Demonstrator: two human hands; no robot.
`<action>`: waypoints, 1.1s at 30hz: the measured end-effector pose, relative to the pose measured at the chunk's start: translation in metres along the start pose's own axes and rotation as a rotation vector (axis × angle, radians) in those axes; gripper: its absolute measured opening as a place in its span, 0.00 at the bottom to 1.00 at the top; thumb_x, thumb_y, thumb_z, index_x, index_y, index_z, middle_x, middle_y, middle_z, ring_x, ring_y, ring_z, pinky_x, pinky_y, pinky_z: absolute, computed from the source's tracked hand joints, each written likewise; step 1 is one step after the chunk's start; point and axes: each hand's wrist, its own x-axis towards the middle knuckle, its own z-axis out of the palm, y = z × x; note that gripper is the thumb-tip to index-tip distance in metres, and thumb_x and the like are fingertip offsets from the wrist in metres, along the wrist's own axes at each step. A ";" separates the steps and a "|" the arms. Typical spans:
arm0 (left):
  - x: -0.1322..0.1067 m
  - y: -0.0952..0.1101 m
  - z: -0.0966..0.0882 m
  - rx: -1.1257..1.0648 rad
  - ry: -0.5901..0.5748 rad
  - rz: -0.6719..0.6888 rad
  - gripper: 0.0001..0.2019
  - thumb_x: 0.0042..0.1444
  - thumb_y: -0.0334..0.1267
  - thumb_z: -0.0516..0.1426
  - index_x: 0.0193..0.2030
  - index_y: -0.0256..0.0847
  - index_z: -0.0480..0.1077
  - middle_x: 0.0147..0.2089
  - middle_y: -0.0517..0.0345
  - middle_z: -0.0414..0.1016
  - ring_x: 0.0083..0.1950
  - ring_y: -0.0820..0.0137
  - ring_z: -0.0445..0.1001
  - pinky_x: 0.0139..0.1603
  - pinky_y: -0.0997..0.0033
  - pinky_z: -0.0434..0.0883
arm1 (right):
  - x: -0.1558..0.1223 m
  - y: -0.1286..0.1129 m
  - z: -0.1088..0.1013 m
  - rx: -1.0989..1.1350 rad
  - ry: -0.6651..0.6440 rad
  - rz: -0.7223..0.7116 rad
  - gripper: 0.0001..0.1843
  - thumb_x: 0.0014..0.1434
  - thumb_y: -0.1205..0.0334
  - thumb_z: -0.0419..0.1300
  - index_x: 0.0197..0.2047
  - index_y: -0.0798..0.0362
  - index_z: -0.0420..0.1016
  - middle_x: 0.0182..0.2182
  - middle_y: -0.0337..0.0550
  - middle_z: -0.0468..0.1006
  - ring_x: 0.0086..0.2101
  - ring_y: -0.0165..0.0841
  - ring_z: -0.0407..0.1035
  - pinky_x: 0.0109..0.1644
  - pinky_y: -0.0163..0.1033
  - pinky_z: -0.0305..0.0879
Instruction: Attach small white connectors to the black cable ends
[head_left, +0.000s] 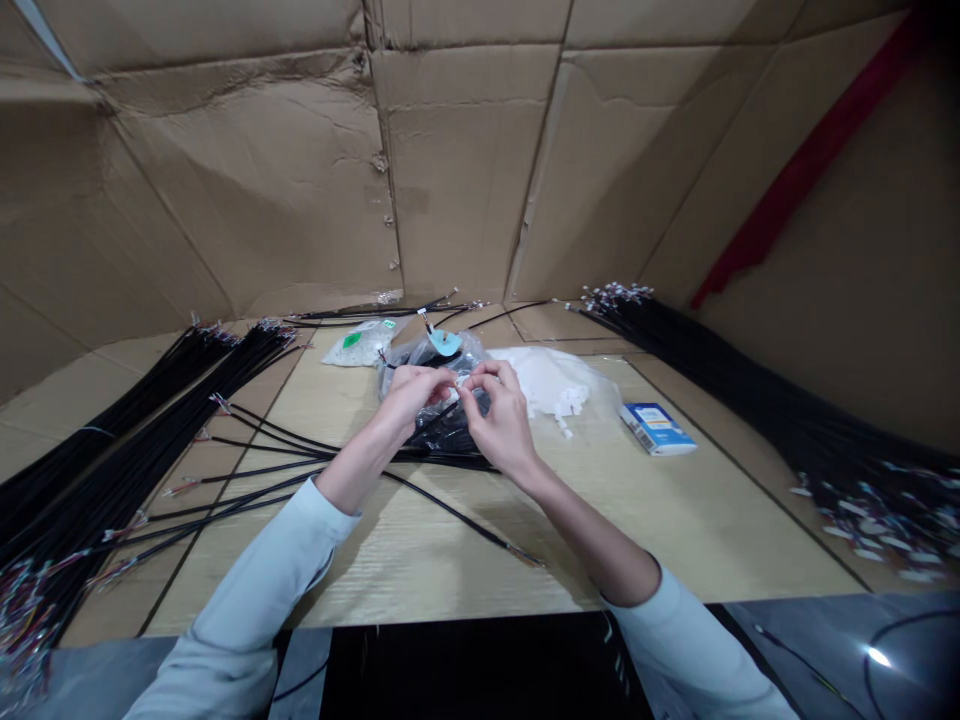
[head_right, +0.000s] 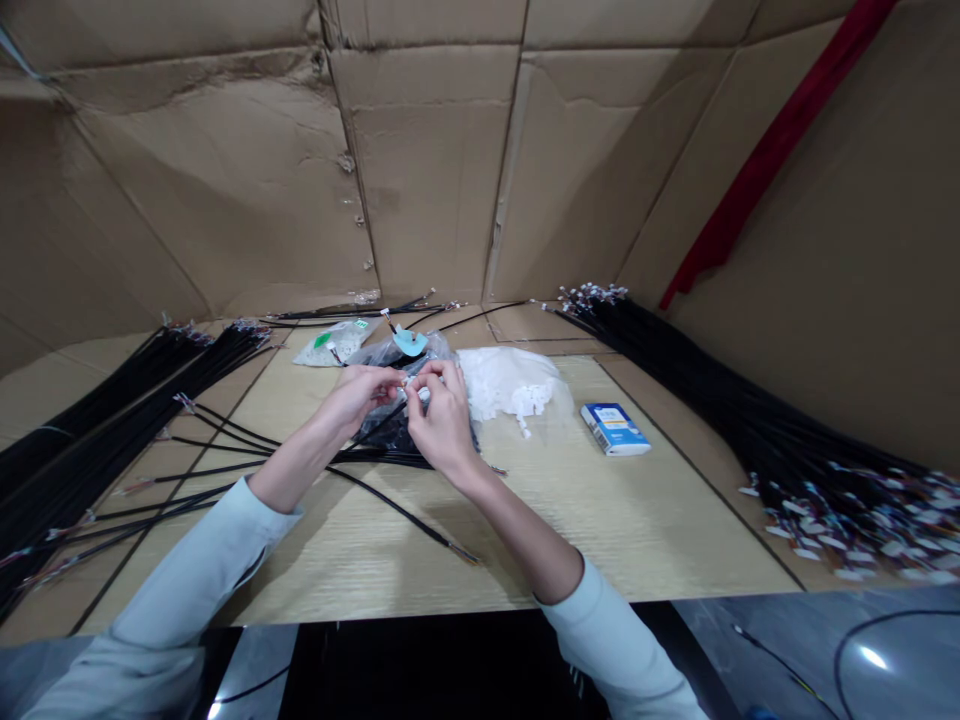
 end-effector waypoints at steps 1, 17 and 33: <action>0.000 0.000 0.000 0.004 0.003 0.000 0.09 0.33 0.37 0.60 0.19 0.32 0.69 0.18 0.59 0.65 0.22 0.79 0.61 0.25 0.77 0.58 | 0.000 0.000 0.000 0.000 -0.002 0.000 0.04 0.54 0.65 0.52 0.28 0.53 0.66 0.35 0.47 0.65 0.40 0.37 0.62 0.47 0.45 0.60; 0.000 -0.002 0.000 0.029 0.014 0.015 0.08 0.34 0.37 0.60 0.19 0.33 0.71 0.18 0.59 0.66 0.22 0.78 0.61 0.25 0.78 0.58 | 0.000 0.000 0.000 0.001 -0.009 0.014 0.05 0.54 0.65 0.52 0.28 0.52 0.65 0.35 0.47 0.65 0.40 0.38 0.62 0.47 0.45 0.60; 0.001 -0.003 0.004 -0.268 -0.112 -0.069 0.13 0.33 0.37 0.66 0.22 0.31 0.69 0.19 0.63 0.64 0.22 0.82 0.60 0.25 0.80 0.57 | 0.003 0.002 -0.004 0.055 0.038 0.082 0.04 0.54 0.65 0.53 0.29 0.54 0.67 0.36 0.48 0.65 0.40 0.36 0.63 0.47 0.44 0.62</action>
